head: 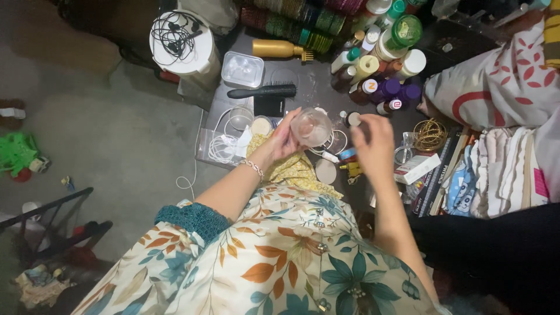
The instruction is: The person is seen organizing their makeup products on a table.
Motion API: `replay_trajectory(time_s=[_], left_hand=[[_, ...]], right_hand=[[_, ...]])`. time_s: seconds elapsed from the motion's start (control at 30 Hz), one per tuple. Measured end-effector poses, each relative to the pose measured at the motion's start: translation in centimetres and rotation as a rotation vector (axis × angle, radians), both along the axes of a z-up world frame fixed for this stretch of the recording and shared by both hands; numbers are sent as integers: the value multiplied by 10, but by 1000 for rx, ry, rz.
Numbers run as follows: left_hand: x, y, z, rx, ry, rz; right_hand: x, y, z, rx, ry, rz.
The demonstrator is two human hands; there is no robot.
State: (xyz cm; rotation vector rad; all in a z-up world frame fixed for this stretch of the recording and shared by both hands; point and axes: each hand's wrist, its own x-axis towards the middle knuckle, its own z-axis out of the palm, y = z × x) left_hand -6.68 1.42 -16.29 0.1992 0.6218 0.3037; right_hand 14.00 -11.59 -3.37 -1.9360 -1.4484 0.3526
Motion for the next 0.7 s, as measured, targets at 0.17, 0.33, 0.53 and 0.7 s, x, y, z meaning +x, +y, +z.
replay_trajectory(time_s=[0.17,0.33,0.53,0.7], left_hand=[[-3,0,1,-21,104,-5],[-4,5,-25,-74,96,31],[-10,4,-14,-88,185,84],[-13,5,-12,-56,144,82]], right_hand=[[86,-11,-108,-212,1,-218],[104,-23,-185,-389,-136,-102],[75,-10,-184,-461,-237,-60],[64,-1,-170,-547,-313,-81]])
